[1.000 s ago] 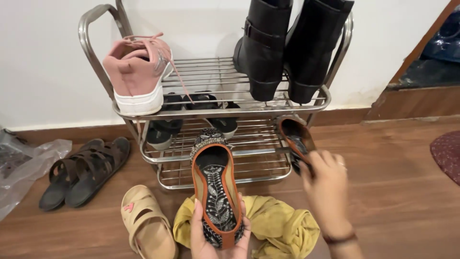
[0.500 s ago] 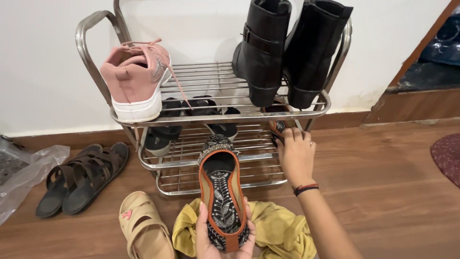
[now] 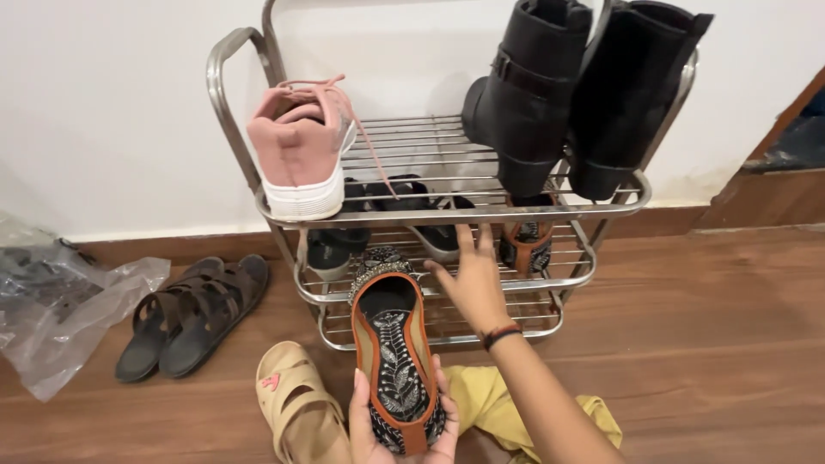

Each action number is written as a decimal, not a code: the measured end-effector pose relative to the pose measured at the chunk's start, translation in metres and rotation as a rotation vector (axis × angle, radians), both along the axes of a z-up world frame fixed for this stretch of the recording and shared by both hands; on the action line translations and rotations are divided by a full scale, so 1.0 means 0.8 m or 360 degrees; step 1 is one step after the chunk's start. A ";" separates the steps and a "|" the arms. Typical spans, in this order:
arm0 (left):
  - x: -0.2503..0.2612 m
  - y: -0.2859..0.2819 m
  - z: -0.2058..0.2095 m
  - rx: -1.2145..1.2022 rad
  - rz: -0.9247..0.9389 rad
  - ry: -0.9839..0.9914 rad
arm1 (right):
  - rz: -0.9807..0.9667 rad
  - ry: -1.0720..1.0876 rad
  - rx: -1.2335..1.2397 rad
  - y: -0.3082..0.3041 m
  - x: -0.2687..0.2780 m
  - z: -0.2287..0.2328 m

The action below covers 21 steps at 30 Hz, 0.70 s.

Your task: The person wipes several pairs of shoes with a yellow cloth and places them on a metal shoe rack. They handle black sneakers, patterned flats, pink sneakers, beige slides, and brown sandals, wiping each before arranging them on the rack.

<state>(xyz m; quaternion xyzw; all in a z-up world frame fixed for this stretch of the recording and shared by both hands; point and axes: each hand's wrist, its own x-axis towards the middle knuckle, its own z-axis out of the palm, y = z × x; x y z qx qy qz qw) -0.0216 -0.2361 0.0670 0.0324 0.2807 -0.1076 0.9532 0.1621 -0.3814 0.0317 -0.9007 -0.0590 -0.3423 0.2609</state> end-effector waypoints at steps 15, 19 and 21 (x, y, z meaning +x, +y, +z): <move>0.000 0.024 -0.013 -0.0186 -0.0026 -0.0084 | 0.0086 -0.0003 0.0255 0.087 -0.021 -0.004; -0.001 0.022 -0.003 -0.0092 -0.0013 0.0001 | 0.0286 0.0080 0.0321 0.075 -0.035 0.016; -0.003 0.019 0.005 -0.0068 -0.0010 -0.0016 | 0.0268 0.0067 0.0275 0.058 -0.042 0.015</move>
